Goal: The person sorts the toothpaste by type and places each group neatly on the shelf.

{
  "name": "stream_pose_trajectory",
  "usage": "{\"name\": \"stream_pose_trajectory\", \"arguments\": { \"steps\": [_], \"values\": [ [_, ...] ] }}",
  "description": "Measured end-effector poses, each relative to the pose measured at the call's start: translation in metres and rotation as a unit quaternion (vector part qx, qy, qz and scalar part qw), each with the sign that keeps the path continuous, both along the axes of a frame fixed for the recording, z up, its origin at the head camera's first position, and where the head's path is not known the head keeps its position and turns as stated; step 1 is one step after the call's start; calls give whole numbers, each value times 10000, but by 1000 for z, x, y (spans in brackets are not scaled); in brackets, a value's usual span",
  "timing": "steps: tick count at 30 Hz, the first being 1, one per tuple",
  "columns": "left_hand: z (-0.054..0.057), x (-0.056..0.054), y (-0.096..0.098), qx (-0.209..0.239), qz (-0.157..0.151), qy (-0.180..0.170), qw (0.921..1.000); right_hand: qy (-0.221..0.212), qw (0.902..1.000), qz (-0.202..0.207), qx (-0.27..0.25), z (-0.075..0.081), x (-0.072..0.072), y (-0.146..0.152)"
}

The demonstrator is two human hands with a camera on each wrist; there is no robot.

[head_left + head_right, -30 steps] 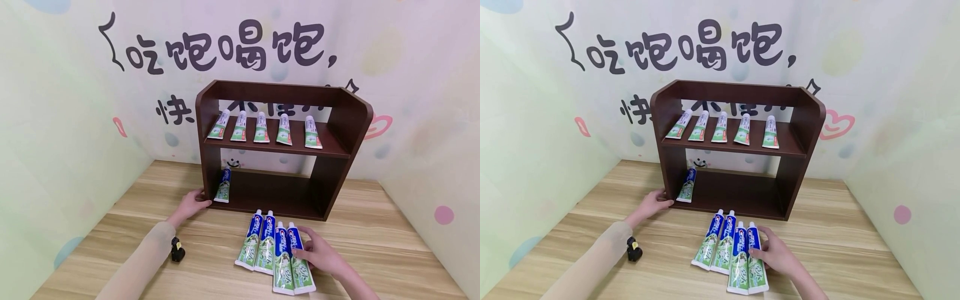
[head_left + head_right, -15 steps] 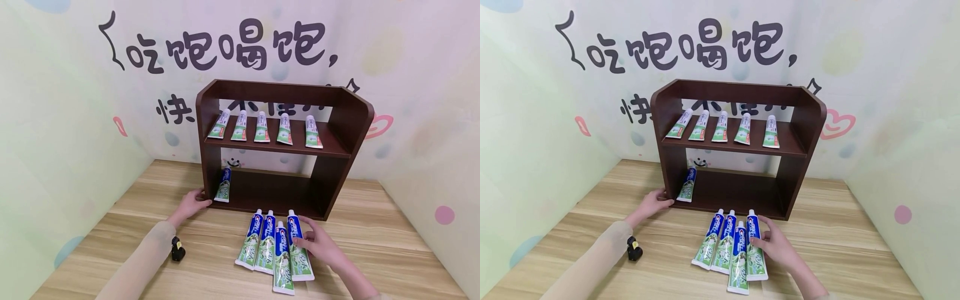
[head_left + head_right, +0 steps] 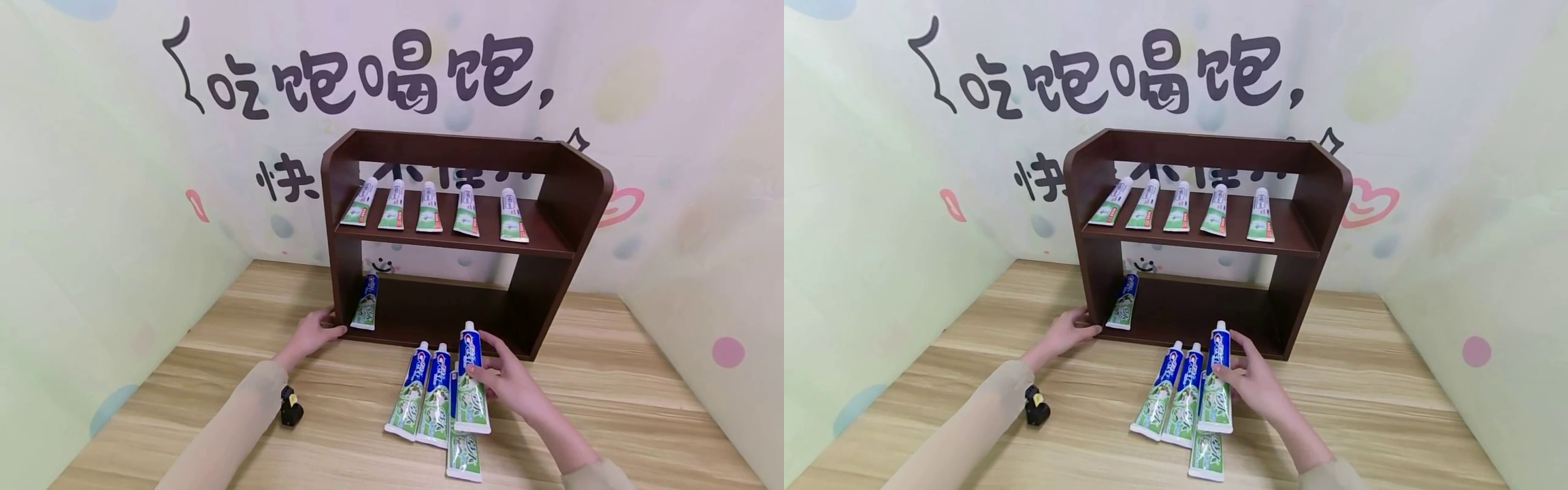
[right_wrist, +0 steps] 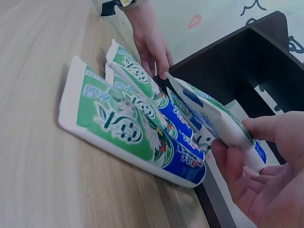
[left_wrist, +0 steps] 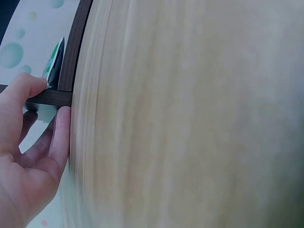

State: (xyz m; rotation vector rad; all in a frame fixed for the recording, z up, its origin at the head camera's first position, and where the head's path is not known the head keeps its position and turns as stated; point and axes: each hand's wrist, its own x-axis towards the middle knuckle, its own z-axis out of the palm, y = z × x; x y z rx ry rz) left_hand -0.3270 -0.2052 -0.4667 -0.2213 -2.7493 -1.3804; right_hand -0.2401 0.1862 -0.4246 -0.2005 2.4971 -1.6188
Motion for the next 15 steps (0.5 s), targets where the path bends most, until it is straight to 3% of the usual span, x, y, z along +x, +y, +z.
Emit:
{"name": "stream_pose_trajectory", "arguments": {
  "steps": [15],
  "values": [
    [0, 1, 0, -118, 10, 76, 9999, 322, 9983, -26, -494, 0, -22, -22]
  ]
}}
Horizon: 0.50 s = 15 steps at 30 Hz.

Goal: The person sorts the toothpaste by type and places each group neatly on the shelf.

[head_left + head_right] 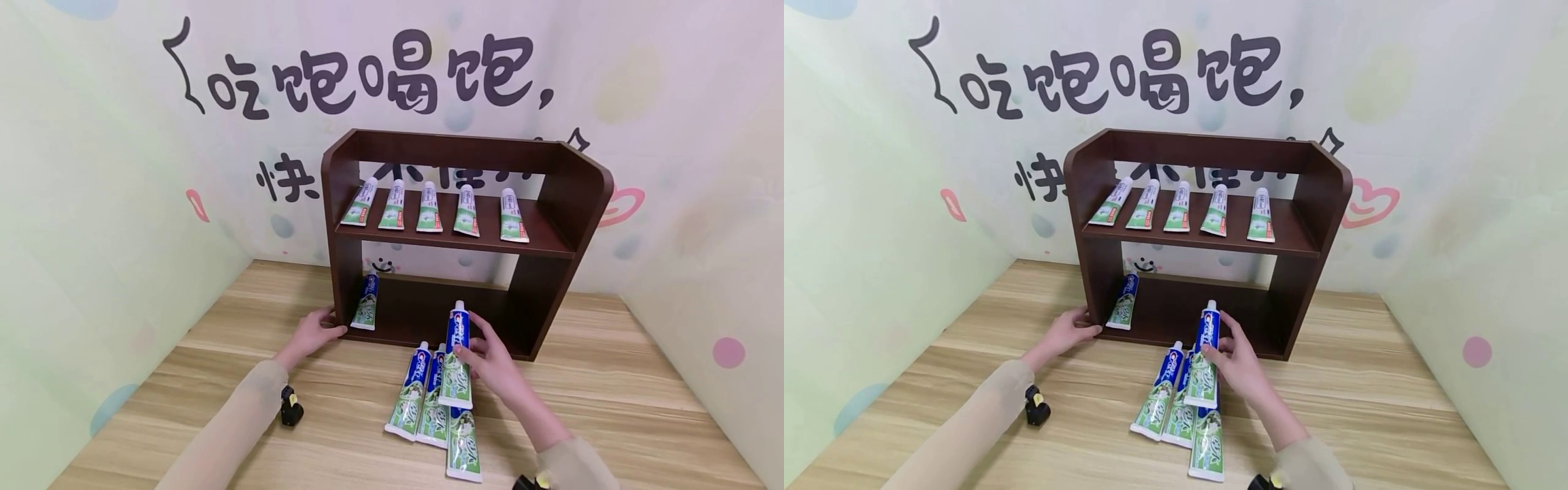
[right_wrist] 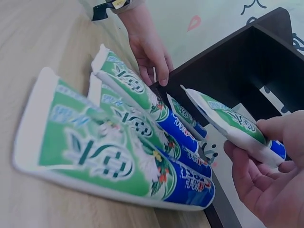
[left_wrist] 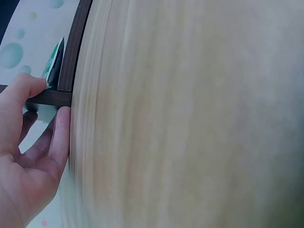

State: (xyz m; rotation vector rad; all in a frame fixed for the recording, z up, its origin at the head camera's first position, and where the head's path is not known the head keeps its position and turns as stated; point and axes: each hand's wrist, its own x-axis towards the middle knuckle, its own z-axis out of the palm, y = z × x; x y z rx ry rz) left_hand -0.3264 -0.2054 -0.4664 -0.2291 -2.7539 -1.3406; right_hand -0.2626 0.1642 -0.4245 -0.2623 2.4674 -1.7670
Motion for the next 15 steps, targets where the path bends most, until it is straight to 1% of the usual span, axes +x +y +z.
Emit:
{"name": "stream_pose_trajectory", "arguments": {
  "steps": [6, 15],
  "values": [
    [-1, 0, 0, -24, -2, -10, 10000, -54, 9998, -49, -169, 2, -12, -9],
    [-1, -1, 1, -139, 94, 33, 9999, -22, 9985, 133, -536, 3, -31, -22]
  ]
}}
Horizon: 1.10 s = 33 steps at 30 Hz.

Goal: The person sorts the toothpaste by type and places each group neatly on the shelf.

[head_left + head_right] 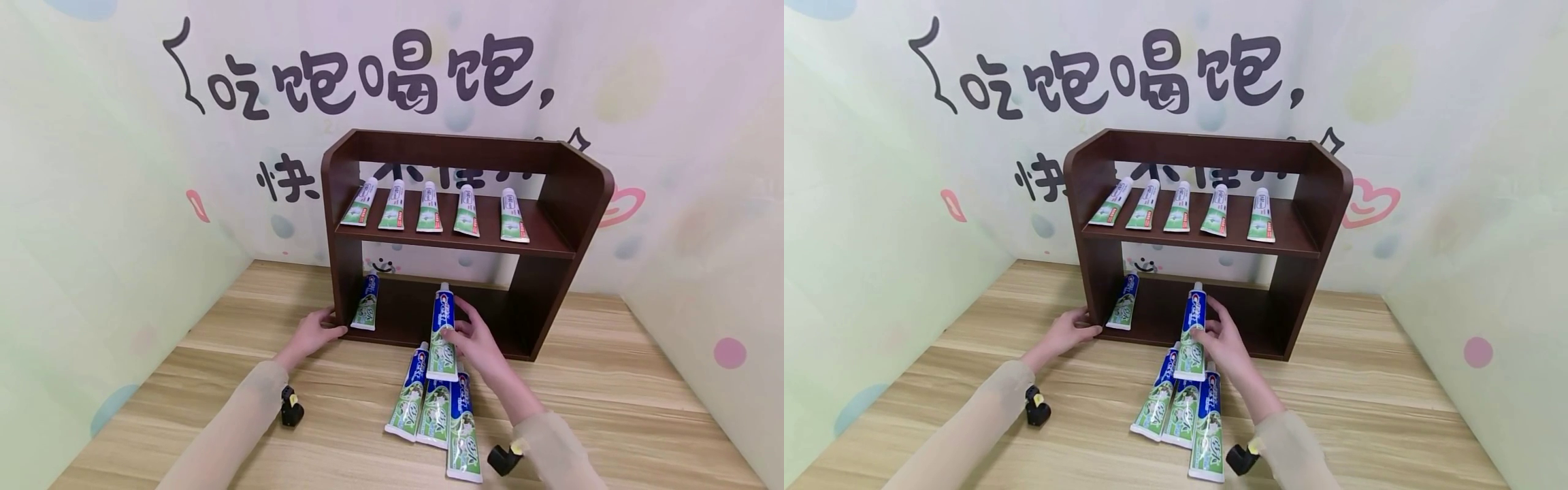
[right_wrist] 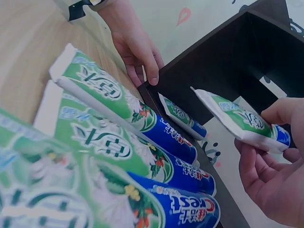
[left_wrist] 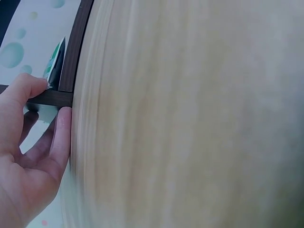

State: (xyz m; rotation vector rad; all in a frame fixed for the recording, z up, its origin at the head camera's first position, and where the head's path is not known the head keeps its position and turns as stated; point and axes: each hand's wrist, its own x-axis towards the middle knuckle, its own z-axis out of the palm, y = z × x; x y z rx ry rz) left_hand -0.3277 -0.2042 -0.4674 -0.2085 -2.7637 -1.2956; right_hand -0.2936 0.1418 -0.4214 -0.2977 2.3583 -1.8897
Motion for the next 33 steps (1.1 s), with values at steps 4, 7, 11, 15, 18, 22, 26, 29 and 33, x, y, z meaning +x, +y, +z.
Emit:
{"name": "stream_pose_trajectory", "arguments": {
  "steps": [4, 7, 11, 15, 18, 22, 26, 29, 33],
  "values": [
    [0, 0, 1, 100, 30, -34, 9999, 89, 9998, 91, -159, 0, -10, -6],
    [0, -1, 1, 174, 24, -83, 9998, 99, 9995, 153, -275, 0, -20, -12],
    [-1, -1, 0, 190, 3, -106, 9998, 25, 9985, 209, -499, 2, -34, -23],
    [0, -1, 1, 242, 22, -113, 9996, -13, 9969, 259, -748, 4, -45, -36],
    [1, 0, 1, 282, 16, -153, 9995, -21, 9961, 295, -834, 7, -52, -47],
    [1, 0, 2, 281, -8, -177, 9994, -119, 9949, 338, -941, 6, -61, -58],
    [1, 1, 2, 294, -20, -173, 9994, -246, 9940, 301, -1021, 2, -71, -69],
    [1, 1, 2, 286, -13, -194, 9994, -243, 9938, 226, -1058, -1, -77, -76],
    [2, 2, 1, 249, 13, -210, 9995, -229, 9925, 95, -1201, -5, -84, -81]
  ]
}}
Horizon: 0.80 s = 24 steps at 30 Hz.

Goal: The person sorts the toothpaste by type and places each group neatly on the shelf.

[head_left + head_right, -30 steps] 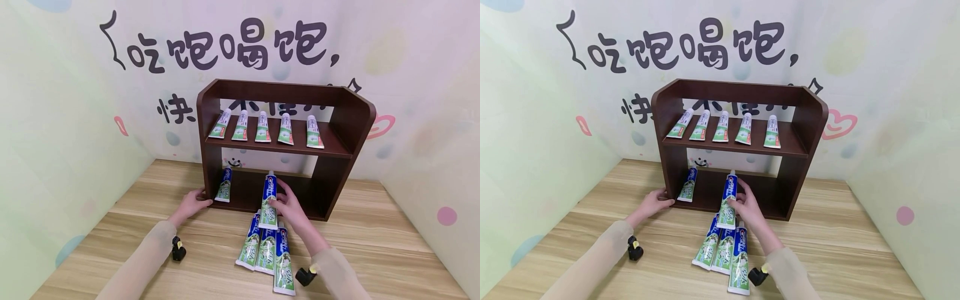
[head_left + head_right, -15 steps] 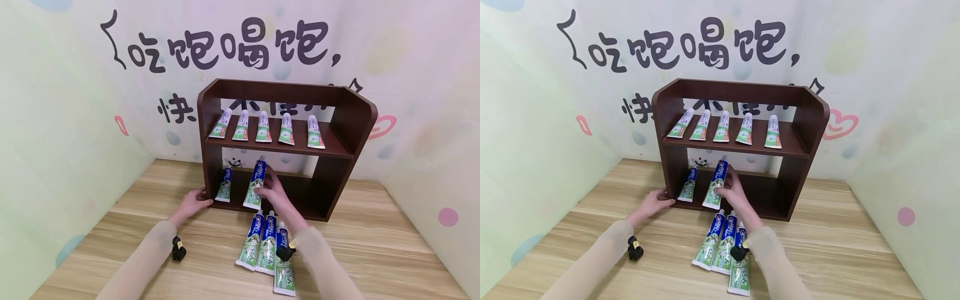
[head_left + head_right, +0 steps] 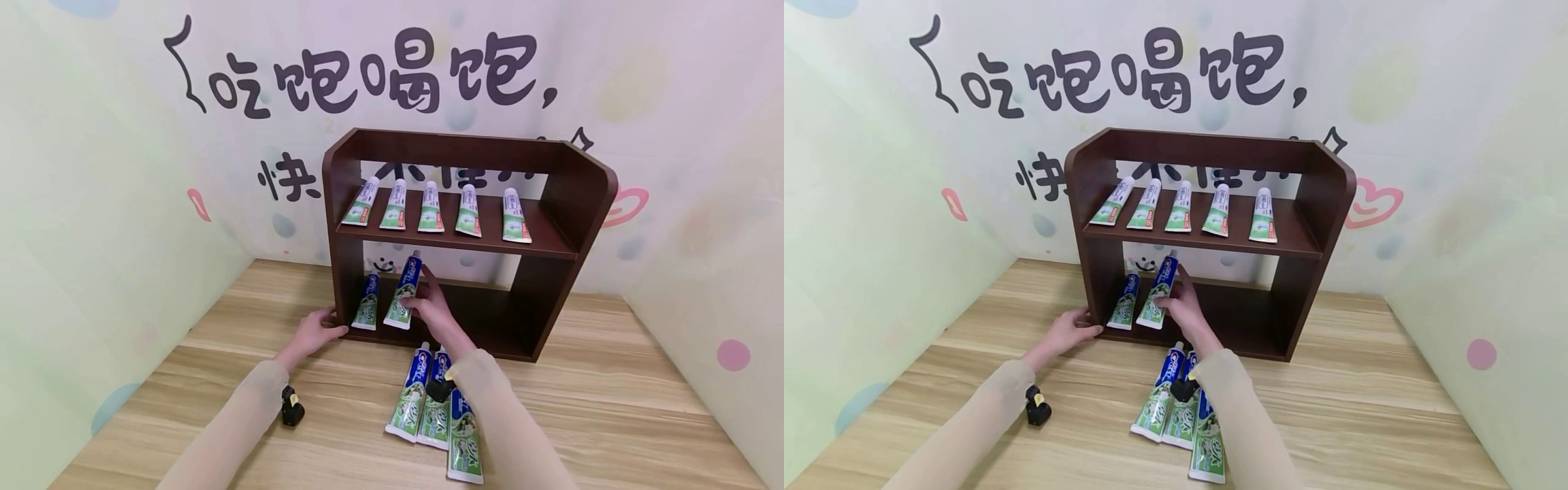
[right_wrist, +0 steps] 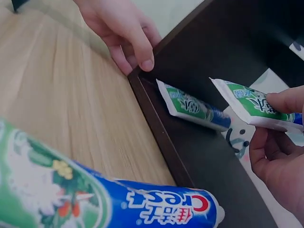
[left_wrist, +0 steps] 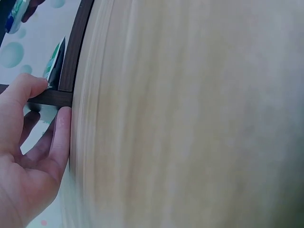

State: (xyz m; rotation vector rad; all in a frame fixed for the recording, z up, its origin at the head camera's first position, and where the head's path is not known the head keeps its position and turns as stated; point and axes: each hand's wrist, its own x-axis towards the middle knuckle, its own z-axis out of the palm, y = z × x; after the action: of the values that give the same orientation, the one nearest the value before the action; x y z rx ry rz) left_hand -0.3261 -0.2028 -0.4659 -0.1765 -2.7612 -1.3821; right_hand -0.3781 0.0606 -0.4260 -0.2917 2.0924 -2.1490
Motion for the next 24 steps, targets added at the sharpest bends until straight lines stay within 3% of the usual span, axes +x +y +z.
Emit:
{"name": "stream_pose_trajectory", "arguments": {
  "steps": [4, 12, 24],
  "values": [
    [0, 0, 0, 27, 6, 26, 10000, 57, 9999, -131, -37, -5, -5, -5],
    [1, 0, 0, -32, 7, 16, 10000, 471, 9975, -207, 493, -20, -15, -12],
    [0, -1, -1, -73, 27, 70, 9999, 733, 9887, -494, 1209, -38, -15, -15]
  ]
}}
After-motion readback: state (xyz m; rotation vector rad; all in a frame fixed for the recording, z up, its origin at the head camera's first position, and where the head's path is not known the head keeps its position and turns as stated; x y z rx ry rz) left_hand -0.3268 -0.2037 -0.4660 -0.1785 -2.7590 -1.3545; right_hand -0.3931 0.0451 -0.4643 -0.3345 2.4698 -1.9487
